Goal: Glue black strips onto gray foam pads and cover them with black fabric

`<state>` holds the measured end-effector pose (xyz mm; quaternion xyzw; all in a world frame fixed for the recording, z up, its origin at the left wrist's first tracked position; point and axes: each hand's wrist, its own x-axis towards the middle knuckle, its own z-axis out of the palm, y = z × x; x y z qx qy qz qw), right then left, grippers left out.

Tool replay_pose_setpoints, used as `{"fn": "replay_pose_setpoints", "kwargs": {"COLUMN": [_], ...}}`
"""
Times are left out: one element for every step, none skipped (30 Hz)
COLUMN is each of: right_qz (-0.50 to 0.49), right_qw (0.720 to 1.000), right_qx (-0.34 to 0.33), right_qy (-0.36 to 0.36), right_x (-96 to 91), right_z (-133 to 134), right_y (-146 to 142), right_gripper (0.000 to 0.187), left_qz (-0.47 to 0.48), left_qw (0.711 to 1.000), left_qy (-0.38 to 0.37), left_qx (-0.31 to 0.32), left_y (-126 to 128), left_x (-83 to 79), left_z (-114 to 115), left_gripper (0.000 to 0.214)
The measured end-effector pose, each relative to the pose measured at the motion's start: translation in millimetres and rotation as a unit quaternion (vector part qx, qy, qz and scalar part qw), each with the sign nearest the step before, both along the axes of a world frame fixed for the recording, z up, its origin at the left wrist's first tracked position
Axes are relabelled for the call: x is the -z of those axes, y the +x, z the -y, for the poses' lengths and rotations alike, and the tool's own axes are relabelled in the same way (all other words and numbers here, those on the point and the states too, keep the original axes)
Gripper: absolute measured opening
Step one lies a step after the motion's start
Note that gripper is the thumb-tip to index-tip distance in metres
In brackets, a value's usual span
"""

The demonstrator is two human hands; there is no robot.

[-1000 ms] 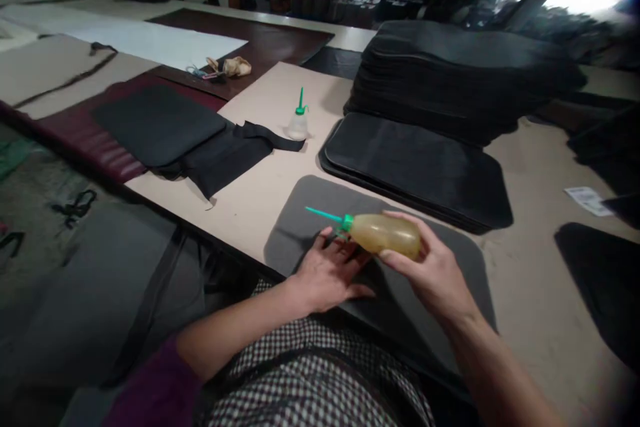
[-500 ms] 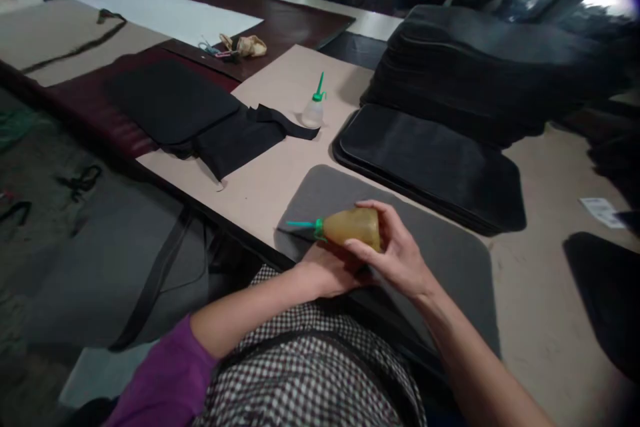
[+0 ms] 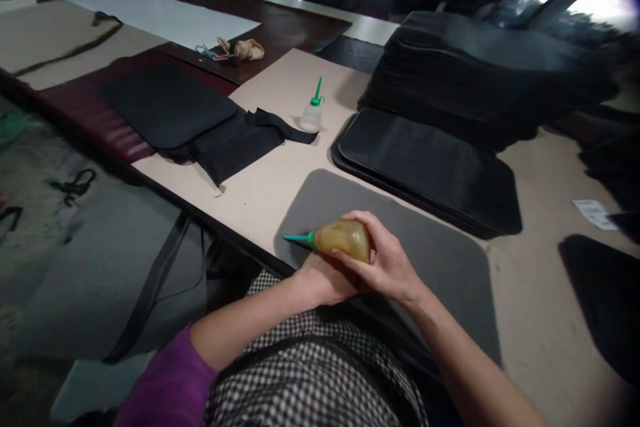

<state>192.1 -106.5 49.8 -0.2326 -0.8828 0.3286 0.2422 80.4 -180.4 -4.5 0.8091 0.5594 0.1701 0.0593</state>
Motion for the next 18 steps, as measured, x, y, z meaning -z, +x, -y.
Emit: {"fn": "replay_pose_setpoints", "kwargs": {"right_qz": [-0.001,0.000,0.001,0.004,0.005,0.005,0.004,-0.001,-0.006,-0.013,-0.017,-0.019,-0.022,-0.023,-0.026,-0.029,-0.034,-0.038], "right_qw": [1.000,1.000,1.000,0.999,0.999,0.999,0.998,0.997,0.997,0.996,0.995,0.994,0.992,0.990,0.988,0.986,0.984,0.981], "right_qx": [0.007,0.014,0.021,0.029,0.039,0.050,0.060,0.067,0.074,0.081,0.089,0.097,0.107,0.120,0.134,0.147,0.158,0.170], "right_qy": [0.006,0.011,0.015,0.017,0.019,0.019,0.020,0.024,0.030,0.038,0.047,0.055,0.061,0.065,0.069,0.073,0.078,0.084], "right_x": [0.2,0.6,1.1,1.9,2.8,3.9,5.3,6.8,8.4,10.1,12.0,14.0,16.0,18.1,20.0,21.9,23.5,25.0], "right_z": [-3.7,-7.6,-11.5,-15.5,-19.4,-23.3,-27.3,-31.4,-35.5,-39.6,-43.8,-47.9,-52.0,-55.9,-59.7,-63.2,-66.4,-69.2], "right_y": [-0.5,-1.1,-1.8,-2.5,-3.3,-4.1,-4.9,-5.7,-6.7,-7.8,-9.1,-10.8,-12.7,-14.8,-17.2,-19.6,-22.1,-24.5], "right_gripper": [0.049,0.049,0.050,0.050,0.051,0.051,0.051,0.051,0.051,0.051,0.051,0.050,0.051,0.051,0.051,0.051,0.051,0.050], "left_qz": [-0.002,-0.004,-0.003,-0.001,0.000,-0.001,-0.005,-0.010,-0.014,-0.017,-0.018,-0.019,-0.020,-0.021,-0.021,-0.020,-0.019,-0.019], "left_qw": [1.000,1.000,1.000,1.000,1.000,1.000,1.000,1.000,1.000,1.000,1.000,1.000,1.000,1.000,1.000,1.000,1.000,1.000], "left_qy": [0.005,0.006,0.002,-0.003,-0.009,-0.013,-0.014,-0.012,-0.006,0.000,0.006,0.010,0.013,0.015,0.014,0.014,0.014,0.014], "left_qx": [0.010,0.018,0.018,0.011,0.002,-0.007,-0.011,-0.013,-0.012,-0.011,-0.011,-0.012,-0.014,-0.015,-0.015,-0.015,-0.015,-0.014], "left_y": [-0.5,-1.1,-1.6,-2.1,-2.5,-3.0,-3.4,-3.8,-4.1,-4.3,-4.5,-4.6,-4.6,-4.7,-4.8,-4.8,-4.9,-5.0], "left_x": [0.1,0.4,1.0,1.5,1.9,2.0,1.8,1.3,0.6,-0.2,-1.0,-1.9,-2.8,-3.7,-4.6,-5.5,-6.3,-6.8], "left_z": [0.9,1.8,2.8,3.8,4.6,5.3,5.8,6.0,5.9,5.7,5.2,4.7,4.1,3.5,3.0,2.7,2.6,2.5], "left_gripper": [0.053,0.055,0.059,0.062,0.066,0.068,0.069,0.069,0.068,0.067,0.067,0.067,0.067,0.066,0.066,0.066,0.067,0.067]}}
